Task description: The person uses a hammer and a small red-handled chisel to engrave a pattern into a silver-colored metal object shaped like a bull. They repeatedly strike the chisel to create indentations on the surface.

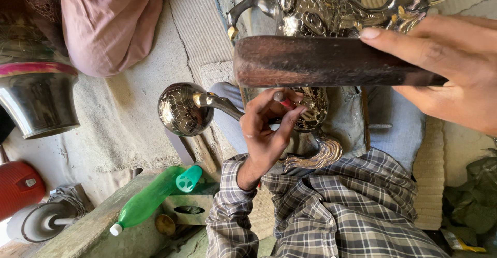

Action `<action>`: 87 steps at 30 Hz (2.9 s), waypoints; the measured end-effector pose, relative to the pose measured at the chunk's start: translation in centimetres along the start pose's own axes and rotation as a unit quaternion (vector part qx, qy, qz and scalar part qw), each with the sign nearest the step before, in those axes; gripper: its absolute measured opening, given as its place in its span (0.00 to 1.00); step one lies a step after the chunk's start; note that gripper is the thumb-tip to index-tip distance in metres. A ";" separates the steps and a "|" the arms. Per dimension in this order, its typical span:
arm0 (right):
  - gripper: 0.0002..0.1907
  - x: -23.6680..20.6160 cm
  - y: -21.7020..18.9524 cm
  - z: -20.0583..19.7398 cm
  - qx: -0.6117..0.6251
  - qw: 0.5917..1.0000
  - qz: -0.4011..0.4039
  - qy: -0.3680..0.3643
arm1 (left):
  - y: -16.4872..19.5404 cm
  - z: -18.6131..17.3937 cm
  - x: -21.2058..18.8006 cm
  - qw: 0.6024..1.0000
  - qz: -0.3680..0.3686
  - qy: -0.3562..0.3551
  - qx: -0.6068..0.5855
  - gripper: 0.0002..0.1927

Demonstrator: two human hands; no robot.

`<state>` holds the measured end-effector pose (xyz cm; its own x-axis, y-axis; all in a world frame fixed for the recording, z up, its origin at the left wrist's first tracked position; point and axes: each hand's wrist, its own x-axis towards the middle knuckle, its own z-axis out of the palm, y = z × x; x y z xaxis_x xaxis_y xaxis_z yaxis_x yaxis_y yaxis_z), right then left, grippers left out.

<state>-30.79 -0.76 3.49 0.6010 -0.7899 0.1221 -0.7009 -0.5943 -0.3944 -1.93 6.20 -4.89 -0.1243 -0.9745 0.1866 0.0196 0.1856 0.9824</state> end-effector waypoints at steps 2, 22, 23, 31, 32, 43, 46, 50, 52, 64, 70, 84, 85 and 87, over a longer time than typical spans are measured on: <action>0.44 0.2 0.1 0.1 -0.004 1.000 -0.012 -0.018 | -0.2 0.0 -0.3 1.000 -0.012 0.009 -0.010 0.27; 0.51 0.5 0.9 -0.8 -0.070 0.993 -0.063 -0.076 | -1.0 -0.1 0.0 0.994 0.045 0.001 0.095 0.21; 0.50 0.6 0.8 -0.7 -0.063 0.993 -0.055 -0.077 | -1.0 0.0 -0.1 0.996 0.033 0.011 0.082 0.22; 0.48 1.0 0.3 -0.7 -0.025 0.996 -0.003 -0.090 | -0.9 0.1 -0.2 0.998 0.002 0.017 0.057 0.23; 0.46 0.9 0.3 -0.5 0.019 0.996 0.034 -0.086 | -0.8 0.1 -0.1 0.999 -0.004 0.018 0.046 0.23; 0.47 1.1 -0.3 0.0 -0.028 0.994 0.034 -0.096 | -0.2 0.0 0.4 0.995 0.015 0.002 0.097 0.19; 0.49 1.5 -0.3 -0.5 -0.109 0.988 -0.011 -0.112 | -0.2 0.1 0.5 0.997 0.012 0.011 0.081 0.21; 0.49 1.9 -0.4 -0.6 0.118 0.991 0.050 -0.035 | -0.3 0.1 0.5 0.998 -0.006 0.007 0.063 0.22; 0.50 2.0 -0.3 -0.6 -0.096 0.988 -0.017 -0.120 | -0.2 0.1 0.4 0.998 -0.010 0.008 0.057 0.22; 0.51 2.8 -0.6 -1.0 -0.076 0.983 0.016 -0.168 | 0.3 0.3 0.6 0.997 -0.031 0.011 0.069 0.21; 0.50 1.7 0.2 -0.3 -0.074 0.981 0.033 -0.176 | -0.4 0.4 0.3 0.993 0.004 0.029 0.115 0.22; 0.52 -0.2 1.5 0.8 -0.078 0.973 0.079 -0.203 | 0.4 0.1 0.6 0.998 0.000 -0.023 0.051 0.22; 0.52 -0.5 1.5 1.1 -0.037 0.976 0.093 -0.193 | 0.5 0.1 0.8 0.996 -0.004 -0.022 0.087 0.21; 0.51 -1.0 1.8 1.5 -0.011 0.978 0.106 -0.179 | 0.7 0.1 1.0 0.987 -0.012 -0.023 0.157 0.19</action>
<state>-32.03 -0.83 1.28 0.5351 -0.7939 -0.2888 -0.8296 -0.4294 -0.3568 -2.11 5.35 -4.05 -0.1665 -0.9736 0.1563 -0.2912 0.2000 0.9355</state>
